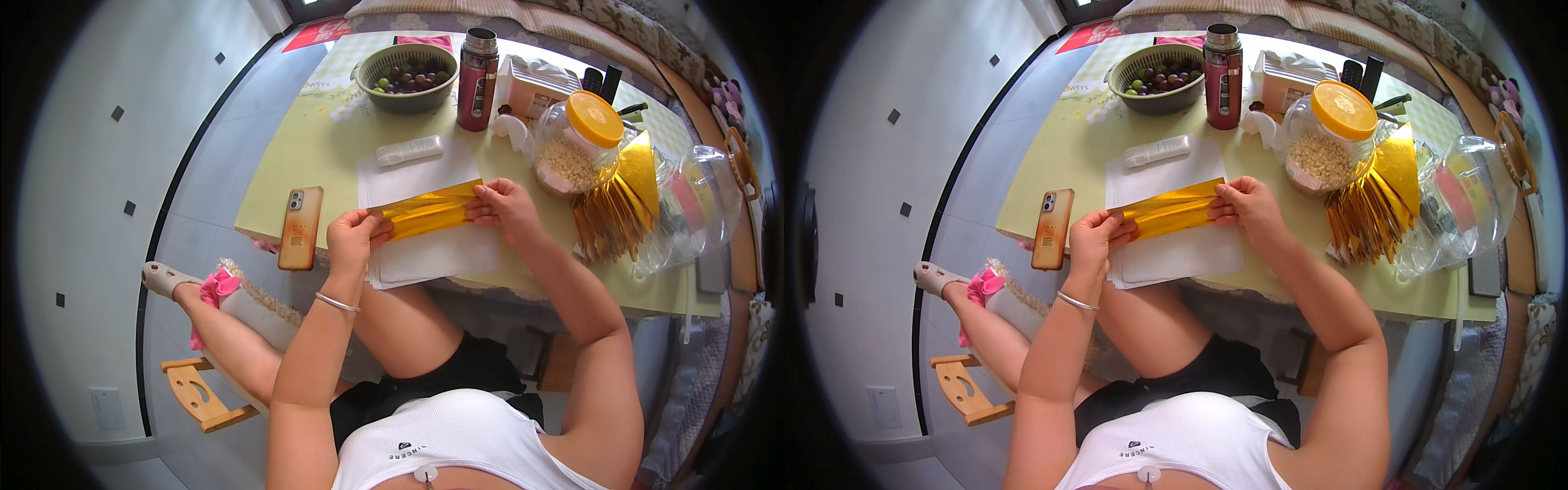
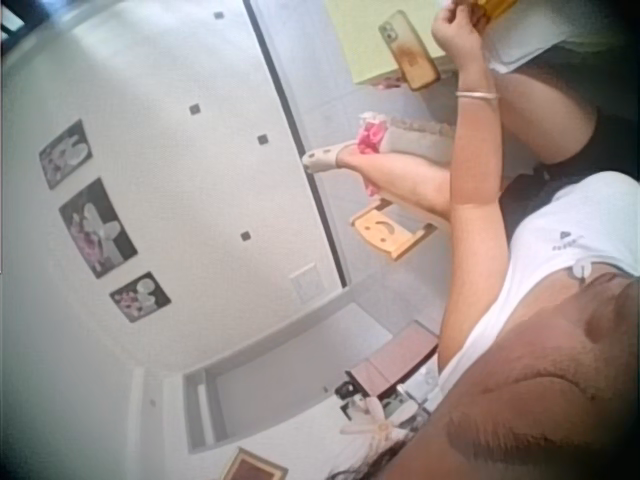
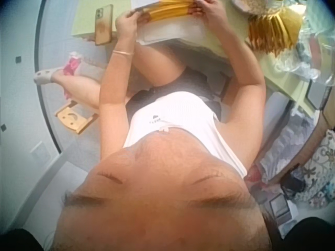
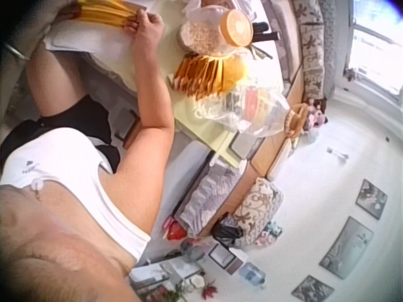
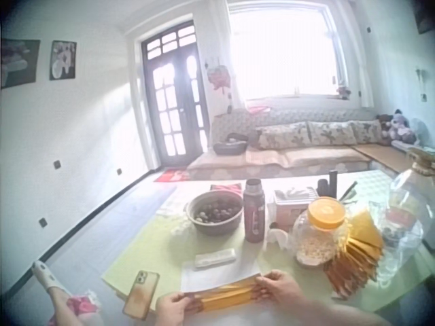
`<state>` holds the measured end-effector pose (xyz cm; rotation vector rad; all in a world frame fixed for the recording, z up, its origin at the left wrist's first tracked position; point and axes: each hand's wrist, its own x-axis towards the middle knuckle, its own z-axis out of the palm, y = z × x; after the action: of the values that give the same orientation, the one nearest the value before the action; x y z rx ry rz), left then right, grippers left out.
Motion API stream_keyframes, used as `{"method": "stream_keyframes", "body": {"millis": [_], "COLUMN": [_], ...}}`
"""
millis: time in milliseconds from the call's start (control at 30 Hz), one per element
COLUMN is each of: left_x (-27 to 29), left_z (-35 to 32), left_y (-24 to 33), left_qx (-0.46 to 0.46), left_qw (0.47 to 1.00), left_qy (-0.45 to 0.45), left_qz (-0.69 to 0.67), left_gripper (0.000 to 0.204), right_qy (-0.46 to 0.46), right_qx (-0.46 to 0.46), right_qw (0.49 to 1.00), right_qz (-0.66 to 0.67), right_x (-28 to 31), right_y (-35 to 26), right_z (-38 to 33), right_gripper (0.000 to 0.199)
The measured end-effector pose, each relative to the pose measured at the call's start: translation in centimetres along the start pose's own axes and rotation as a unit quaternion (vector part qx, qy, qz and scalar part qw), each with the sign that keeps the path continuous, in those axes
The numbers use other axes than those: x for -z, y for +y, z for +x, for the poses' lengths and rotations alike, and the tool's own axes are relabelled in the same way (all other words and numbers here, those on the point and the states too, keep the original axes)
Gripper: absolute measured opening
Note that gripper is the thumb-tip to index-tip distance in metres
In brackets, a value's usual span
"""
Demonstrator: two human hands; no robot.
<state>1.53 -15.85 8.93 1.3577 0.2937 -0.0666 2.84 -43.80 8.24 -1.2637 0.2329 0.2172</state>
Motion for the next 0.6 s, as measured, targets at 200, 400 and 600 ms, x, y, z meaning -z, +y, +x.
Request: {"method": "stream_keyframes", "body": {"millis": [200,400,600], "left_x": [1.0,1.2,1.3], "left_z": [0.0,-0.1,-0.5], "left_y": [0.0,-0.2,-1.0], "left_qx": [0.001,-0.026,-0.229], "left_qw": [0.999,0.995,0.886], "left_qy": [0.008,-0.012,0.018], "left_qz": [0.031,0.096,0.402], "left_gripper": [0.012,0.015,0.017], "right_qy": [0.002,0.001,0.027], "right_qx": [0.000,0.018,0.059], "right_qw": [0.996,0.984,0.941], "right_qz": [-0.093,-0.177,-0.331], "right_x": [0.8,0.9,0.4], "right_y": [-0.1,-0.1,-0.4], "right_z": [-0.6,-1.0,-2.2], "right_gripper": [0.015,0.018,0.018]}}
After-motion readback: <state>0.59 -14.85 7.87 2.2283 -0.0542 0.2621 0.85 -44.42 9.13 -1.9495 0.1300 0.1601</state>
